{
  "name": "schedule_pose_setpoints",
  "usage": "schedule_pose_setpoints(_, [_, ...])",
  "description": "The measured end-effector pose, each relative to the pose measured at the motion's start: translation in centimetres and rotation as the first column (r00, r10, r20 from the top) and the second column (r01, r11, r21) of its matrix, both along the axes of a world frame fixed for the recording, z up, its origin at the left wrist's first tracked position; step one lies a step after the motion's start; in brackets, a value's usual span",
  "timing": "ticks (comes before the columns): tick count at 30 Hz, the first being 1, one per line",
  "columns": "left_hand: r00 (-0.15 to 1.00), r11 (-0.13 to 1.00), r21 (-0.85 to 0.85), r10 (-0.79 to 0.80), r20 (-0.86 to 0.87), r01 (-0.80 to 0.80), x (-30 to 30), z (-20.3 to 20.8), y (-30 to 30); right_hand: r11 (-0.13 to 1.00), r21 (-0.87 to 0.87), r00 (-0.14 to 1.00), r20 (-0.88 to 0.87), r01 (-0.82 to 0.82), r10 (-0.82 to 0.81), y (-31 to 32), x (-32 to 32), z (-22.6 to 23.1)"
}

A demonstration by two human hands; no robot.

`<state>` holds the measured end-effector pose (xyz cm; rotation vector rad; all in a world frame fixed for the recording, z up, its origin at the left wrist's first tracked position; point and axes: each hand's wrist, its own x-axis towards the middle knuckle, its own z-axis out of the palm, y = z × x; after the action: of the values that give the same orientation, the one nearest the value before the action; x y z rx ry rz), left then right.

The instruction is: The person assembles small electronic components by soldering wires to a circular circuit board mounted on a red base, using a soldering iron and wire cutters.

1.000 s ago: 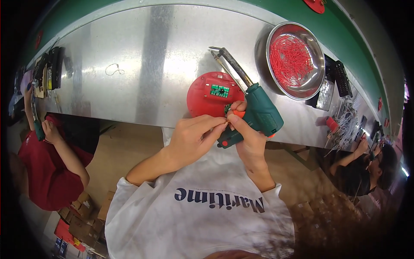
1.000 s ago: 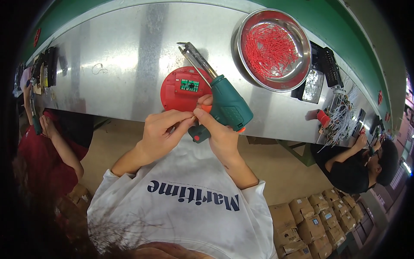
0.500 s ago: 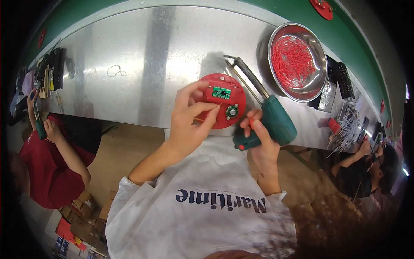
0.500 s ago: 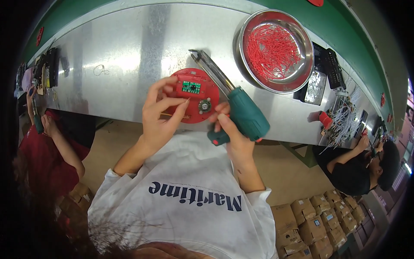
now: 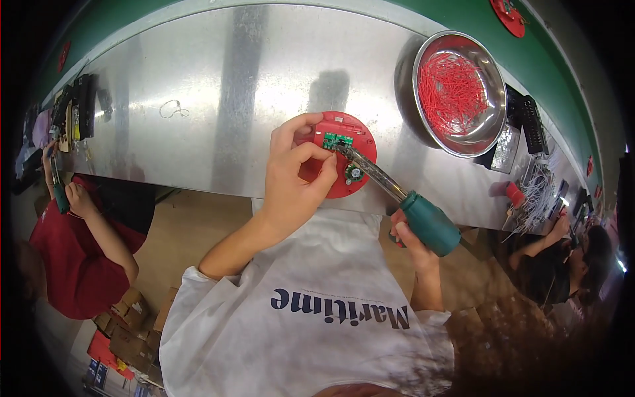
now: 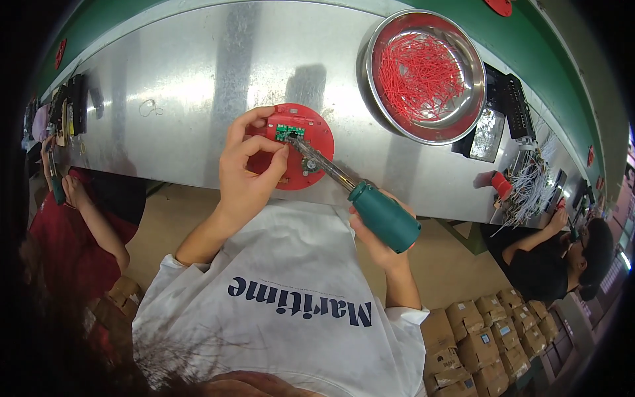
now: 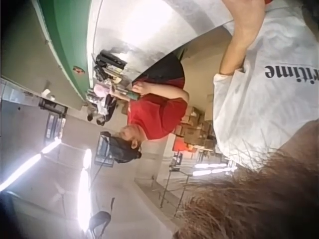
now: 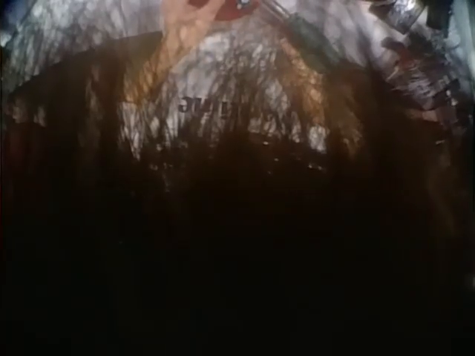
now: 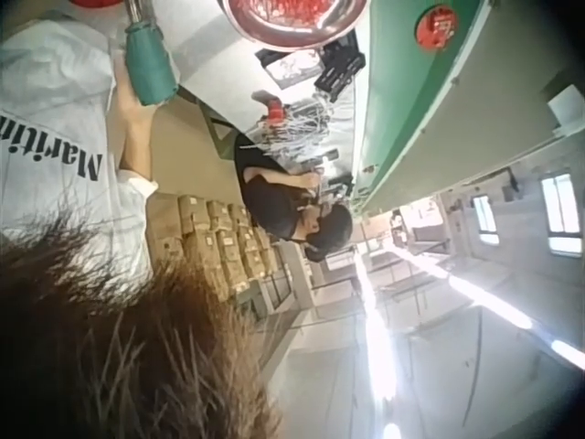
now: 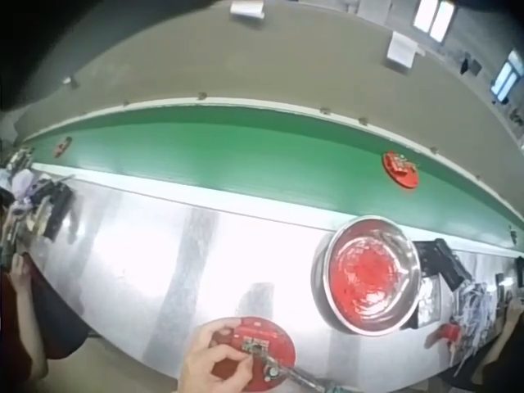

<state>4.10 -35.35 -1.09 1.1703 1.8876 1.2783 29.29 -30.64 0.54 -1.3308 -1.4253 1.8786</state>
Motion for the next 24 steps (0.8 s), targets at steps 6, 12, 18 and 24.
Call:
schedule_pose_setpoints(6, [1.0,1.0,-0.003,0.01,-0.004,-0.01,0.0,0.0,0.0,0.996,0.059,0.996,0.062,-0.065,0.061,0.3,0.2,0.0])
schedule_pose_setpoints(12, [1.0,1.0,-0.01,0.018,0.01,-0.018,0.0,0.0,0.1,0.987,0.123,0.989,0.123,-0.099,0.084,0.2,0.5,-0.4])
schedule_pose_setpoints(18, [0.999,1.0,-0.02,0.023,0.023,-0.023,0.1,-0.1,0.1,0.9,0.406,0.983,0.154,-0.158,0.103,0.9,-1.7,1.0])
schedule_pose_setpoints(24, [0.999,0.999,-0.025,0.035,0.034,-0.034,0.1,-0.1,0.2,0.842,0.502,0.975,0.188,-0.197,0.116,0.7,-1.5,0.2])
